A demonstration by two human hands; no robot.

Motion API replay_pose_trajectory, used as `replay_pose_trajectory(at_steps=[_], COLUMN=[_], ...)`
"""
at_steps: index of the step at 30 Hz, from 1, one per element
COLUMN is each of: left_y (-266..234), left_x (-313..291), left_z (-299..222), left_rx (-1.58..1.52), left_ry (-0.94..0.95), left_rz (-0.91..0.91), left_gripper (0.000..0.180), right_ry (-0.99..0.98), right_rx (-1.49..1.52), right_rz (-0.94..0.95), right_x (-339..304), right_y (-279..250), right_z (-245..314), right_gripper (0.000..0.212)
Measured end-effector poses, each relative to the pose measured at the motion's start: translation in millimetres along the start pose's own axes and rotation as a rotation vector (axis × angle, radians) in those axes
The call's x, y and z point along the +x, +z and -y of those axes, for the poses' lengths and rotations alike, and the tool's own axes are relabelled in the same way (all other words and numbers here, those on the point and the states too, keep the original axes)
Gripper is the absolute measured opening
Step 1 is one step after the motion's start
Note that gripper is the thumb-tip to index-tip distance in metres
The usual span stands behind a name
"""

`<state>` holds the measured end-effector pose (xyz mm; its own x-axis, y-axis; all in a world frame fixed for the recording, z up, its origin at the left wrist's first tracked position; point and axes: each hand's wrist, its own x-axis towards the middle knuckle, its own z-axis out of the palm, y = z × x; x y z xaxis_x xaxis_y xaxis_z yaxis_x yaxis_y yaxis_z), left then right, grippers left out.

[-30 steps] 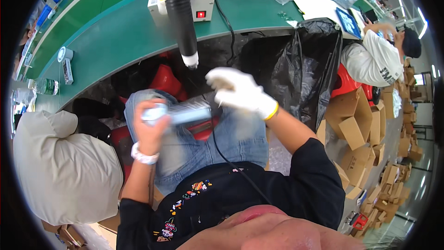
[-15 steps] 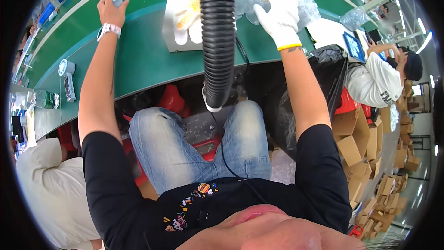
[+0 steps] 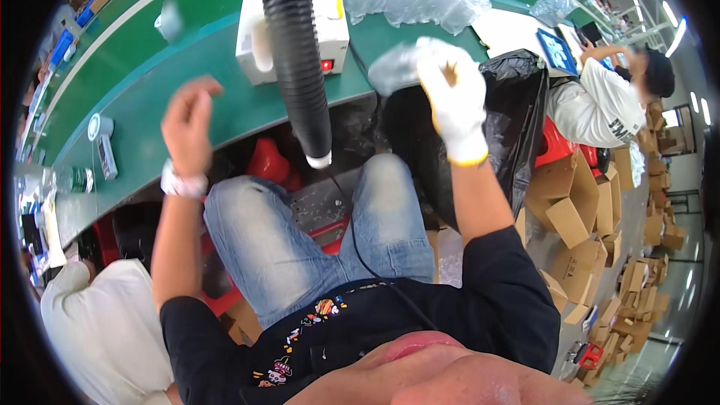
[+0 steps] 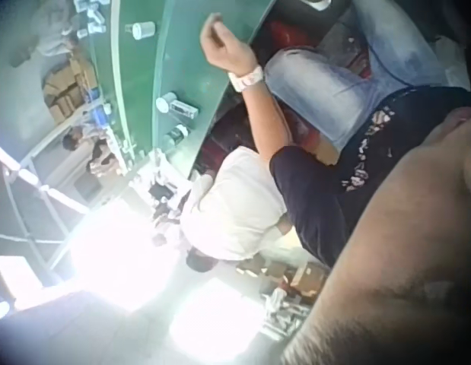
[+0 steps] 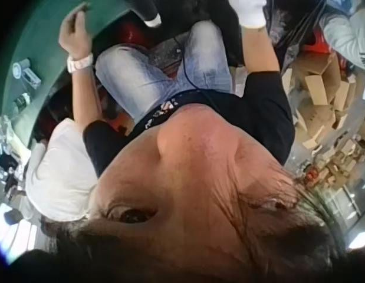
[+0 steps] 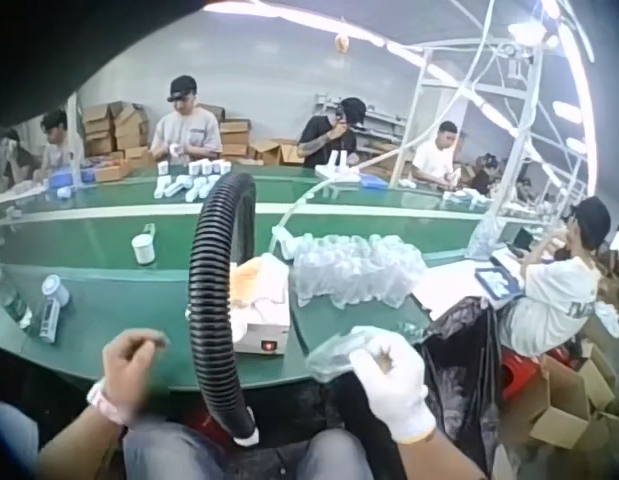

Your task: Inspecting and packaging small plastic components at an assembly line station.

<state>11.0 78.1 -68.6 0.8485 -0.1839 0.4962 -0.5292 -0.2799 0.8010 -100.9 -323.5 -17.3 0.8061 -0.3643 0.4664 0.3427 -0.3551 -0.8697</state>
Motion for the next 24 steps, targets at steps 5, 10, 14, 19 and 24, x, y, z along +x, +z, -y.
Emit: replay_pose_trajectory(at_steps=[5,10,14,19,24], left_y=[90,125,124,128,128], left_x=[-132,-157,-170,-175,-166], left_z=[-80,-68,-64,-53,-44], left_rx=[-0.851,-1.259,-1.118,-0.637,-0.916], left_ry=[-0.689,-0.944,-0.697,-0.358,-0.613], left_rz=[0.029,0.056,0.015,0.152,0.058], left_gripper=[0.039,0.056,0.057,0.048,0.035], right_ry=[0.163,0.332,0.254,0.105,0.513], right_rx=[0.457,0.352,0.058,-0.158,-0.112], right_rz=[0.121,0.279,0.516,0.634,0.871], right_x=[-115,-179,-183,-173,-168], right_y=[47,112,117,99,71], right_z=[-3,-6,-4,7,14], right_gripper=[0.043,0.049,0.053,0.049,0.03])
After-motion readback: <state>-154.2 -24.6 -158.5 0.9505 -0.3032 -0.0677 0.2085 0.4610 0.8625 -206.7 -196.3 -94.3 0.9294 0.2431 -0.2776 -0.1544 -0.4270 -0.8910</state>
